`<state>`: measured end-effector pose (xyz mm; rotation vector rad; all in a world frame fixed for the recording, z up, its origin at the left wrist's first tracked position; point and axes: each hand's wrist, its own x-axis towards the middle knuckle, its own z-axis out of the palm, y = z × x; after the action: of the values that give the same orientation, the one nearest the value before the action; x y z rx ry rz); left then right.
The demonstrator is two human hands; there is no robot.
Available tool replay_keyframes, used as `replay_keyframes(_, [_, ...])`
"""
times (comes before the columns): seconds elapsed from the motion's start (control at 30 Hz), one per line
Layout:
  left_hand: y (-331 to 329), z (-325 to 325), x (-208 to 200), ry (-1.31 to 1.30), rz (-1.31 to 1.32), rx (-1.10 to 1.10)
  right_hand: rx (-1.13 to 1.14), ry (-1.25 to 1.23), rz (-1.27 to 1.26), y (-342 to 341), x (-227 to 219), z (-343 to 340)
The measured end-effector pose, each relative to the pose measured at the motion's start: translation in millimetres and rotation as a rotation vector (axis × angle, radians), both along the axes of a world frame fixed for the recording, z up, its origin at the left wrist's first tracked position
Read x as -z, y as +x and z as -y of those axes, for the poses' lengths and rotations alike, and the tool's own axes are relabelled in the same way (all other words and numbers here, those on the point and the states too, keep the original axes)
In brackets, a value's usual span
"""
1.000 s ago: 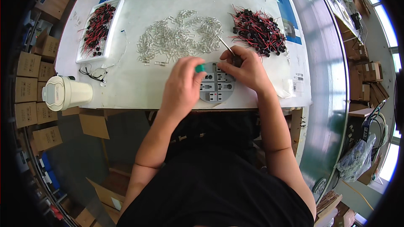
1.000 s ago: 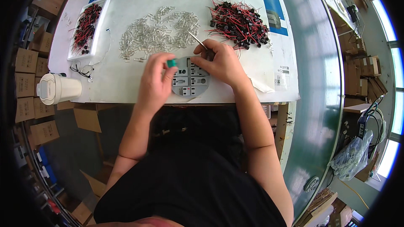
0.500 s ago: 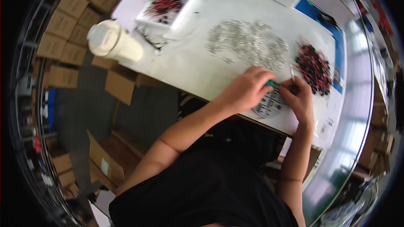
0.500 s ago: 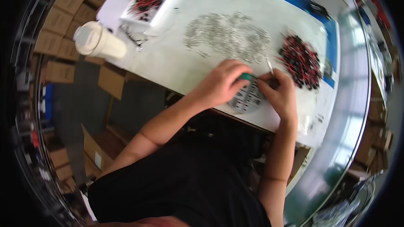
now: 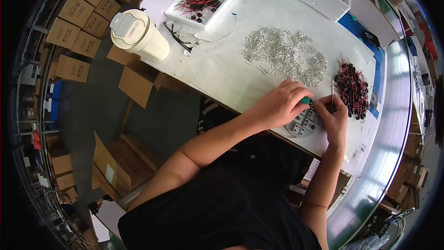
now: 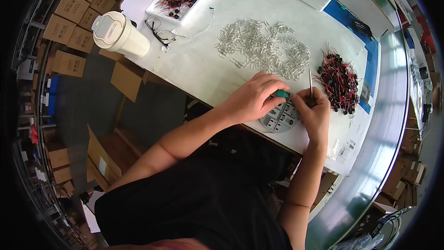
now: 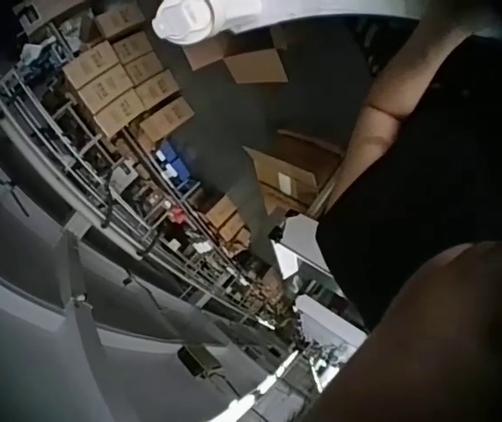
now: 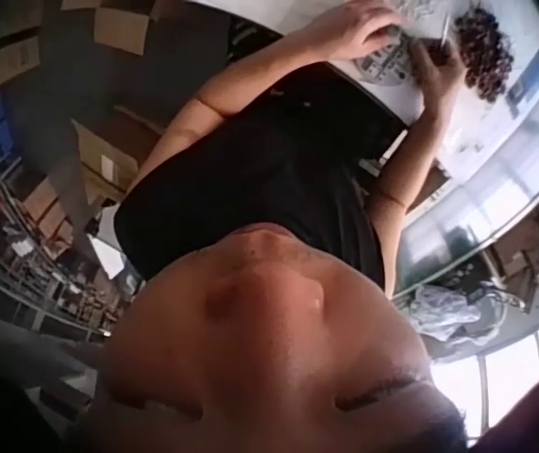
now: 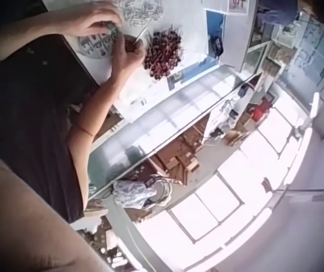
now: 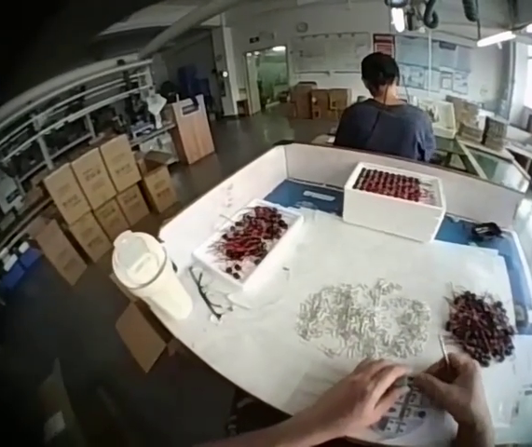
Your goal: Inserting wires into a circular base and securing them with a tool as part of electronic assembly.
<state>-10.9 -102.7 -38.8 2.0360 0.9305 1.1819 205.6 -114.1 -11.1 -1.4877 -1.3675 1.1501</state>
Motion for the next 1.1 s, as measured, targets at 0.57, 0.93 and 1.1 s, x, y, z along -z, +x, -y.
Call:
replay_keyframes(0.57, [-17,-12,6,-0.109,0.304,0.009,0.265,0.331,0.77,42,-12,10])
replay_keyframes(0.93, [-15,-3,1,-0.237,0.363,0.054,0.207,0.225,0.677,39,-12,6])
replay_keyframes(1.1, [-16,-5,4,-0.269,0.405,0.063,0.126,0.292,0.778,32,-21,-2])
